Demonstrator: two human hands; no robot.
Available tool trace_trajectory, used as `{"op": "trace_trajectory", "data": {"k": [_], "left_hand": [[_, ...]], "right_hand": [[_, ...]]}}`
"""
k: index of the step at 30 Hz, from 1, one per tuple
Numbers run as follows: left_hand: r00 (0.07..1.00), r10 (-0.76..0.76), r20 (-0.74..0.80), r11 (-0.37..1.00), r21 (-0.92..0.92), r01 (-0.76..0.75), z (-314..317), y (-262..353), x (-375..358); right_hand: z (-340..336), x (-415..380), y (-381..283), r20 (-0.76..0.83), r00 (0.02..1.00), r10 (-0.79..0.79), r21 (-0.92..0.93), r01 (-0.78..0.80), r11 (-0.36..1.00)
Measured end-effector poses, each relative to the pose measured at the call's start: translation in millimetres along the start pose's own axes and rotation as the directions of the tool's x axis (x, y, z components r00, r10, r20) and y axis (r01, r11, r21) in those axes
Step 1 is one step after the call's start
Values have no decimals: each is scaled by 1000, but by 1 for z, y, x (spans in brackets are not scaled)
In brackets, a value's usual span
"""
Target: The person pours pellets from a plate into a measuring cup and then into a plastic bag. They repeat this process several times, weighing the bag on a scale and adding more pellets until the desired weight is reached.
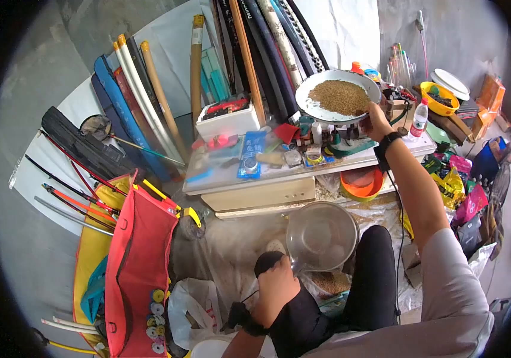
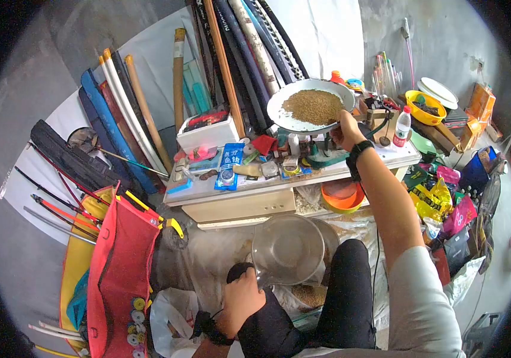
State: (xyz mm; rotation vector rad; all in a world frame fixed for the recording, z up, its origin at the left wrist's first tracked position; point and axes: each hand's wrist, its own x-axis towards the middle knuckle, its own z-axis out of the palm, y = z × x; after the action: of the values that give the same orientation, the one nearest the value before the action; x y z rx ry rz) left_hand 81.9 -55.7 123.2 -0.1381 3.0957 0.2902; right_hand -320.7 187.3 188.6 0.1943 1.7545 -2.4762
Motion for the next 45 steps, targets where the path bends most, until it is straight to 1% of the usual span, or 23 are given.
{"op": "trace_trajectory", "data": {"k": [2, 3, 5, 7, 8, 9, 11, 12, 15, 16, 18, 19, 20, 21, 23, 25, 27, 28, 30, 32, 37, 42, 45], "left_hand": [[1000, 5, -8, 1000, -6, -6, -3, -1, -12], [999, 4, -36, 1000, 11, -4, -3, -3, -17], [998, -6, -64, 999, 46, 9, -2, -6, -24], [998, -3, -60, 999, 40, 6, -10, -8, -29], [998, 24, -58, 998, 64, -21, -14, -10, -31], [997, 54, -64, 995, 87, -48, -20, -12, -31], [996, 62, -71, 988, 149, -51, -26, -13, -33], [995, 75, -71, 985, 161, -63, -25, -17, -31], [986, 131, -105, 971, 216, -106, -21, -22, -31], [986, 133, -100, 971, 215, -109, -20, -22, -31], [929, 294, -224, 928, 300, -221, -17, -21, -36], [935, 286, -210, 929, 300, -217, -14, -21, -35], [921, 323, -218, 917, 312, -247, -11, -21, -34], [906, 358, -227, 905, 325, -276, -8, -20, -34], [917, 335, -216, 910, 325, -256, -8, -16, -31], [924, 332, -189, 901, 355, -251, -4, -13, -32], [930, 322, -179, 893, 382, -236, 0, -13, -28], [920, 339, -196, 888, 389, -244, 2, -13, -26], [915, 350, -201, 884, 393, -252, 5, -12, -26], [952, 303, -52, 887, 380, -261, 8, -9, -24], [937, 345, -55, 878, 373, -301, 18, 0, -26], [933, 354, -56, 874, 374, -309, 24, 1, -22], [914, 383, -133, 881, 351, -318, 28, -1, -21]], "right_hand": [[-13, -42, -7, 147, 987, 71, 171, -97, 981], [-8, -80, -8, 138, 990, 23, 348, -70, 935], [-35, -130, -2, 233, 961, 148, 236, -204, 950], [-62, -179, 12, 287, 954, 89, 299, -177, 938], [-67, -207, 17, 141, 985, 97, 358, -143, 923], [-70, -237, 16, 164, 980, 117, 294, -162, 942], [-81, -283, 25, 68, 988, 135, 246, -148, 958], [-113, -283, 46, 122, 982, 148, 218, -172, 961], [-116, -324, 52, 59, 986, 155, 239, -164, 957], [-117, -342, 47, 146, 973, 180, 224, -209, 952], [-119, -366, 60, 70, 974, 218, 187, -227, 956], [-121, -372, 70, 33, 976, 215, 169, -217, 961], [-119, -376, 78, -20, 976, 217, 216, -208, 954], [-121, -380, 84, -14, 972, 235, 215, -226, 950], [-130, -383, 91, 52, 972, 228, 337, -232, 912], [-133, -393, 101, 58, 974, 220, 312, -226, 923], [-125, -402, 103, -51, 994, 100, 202, -87, 976], [-130, -402, 103, -2, 995, 101, 184, -99, 978], [-131, -400, 105, 1, 992, 125, 198, -123, 972], [-136, -397, 109, 22, 988, 153, 214, -154, 965], [-130, -399, 117, 5, 984, 179, 206, -176, 962], [-123, -394, 114, 20, 990, 137, 132, -139, 981], [-127, -386, 119, 14, 992, 122, 113, -123, 986]]}}
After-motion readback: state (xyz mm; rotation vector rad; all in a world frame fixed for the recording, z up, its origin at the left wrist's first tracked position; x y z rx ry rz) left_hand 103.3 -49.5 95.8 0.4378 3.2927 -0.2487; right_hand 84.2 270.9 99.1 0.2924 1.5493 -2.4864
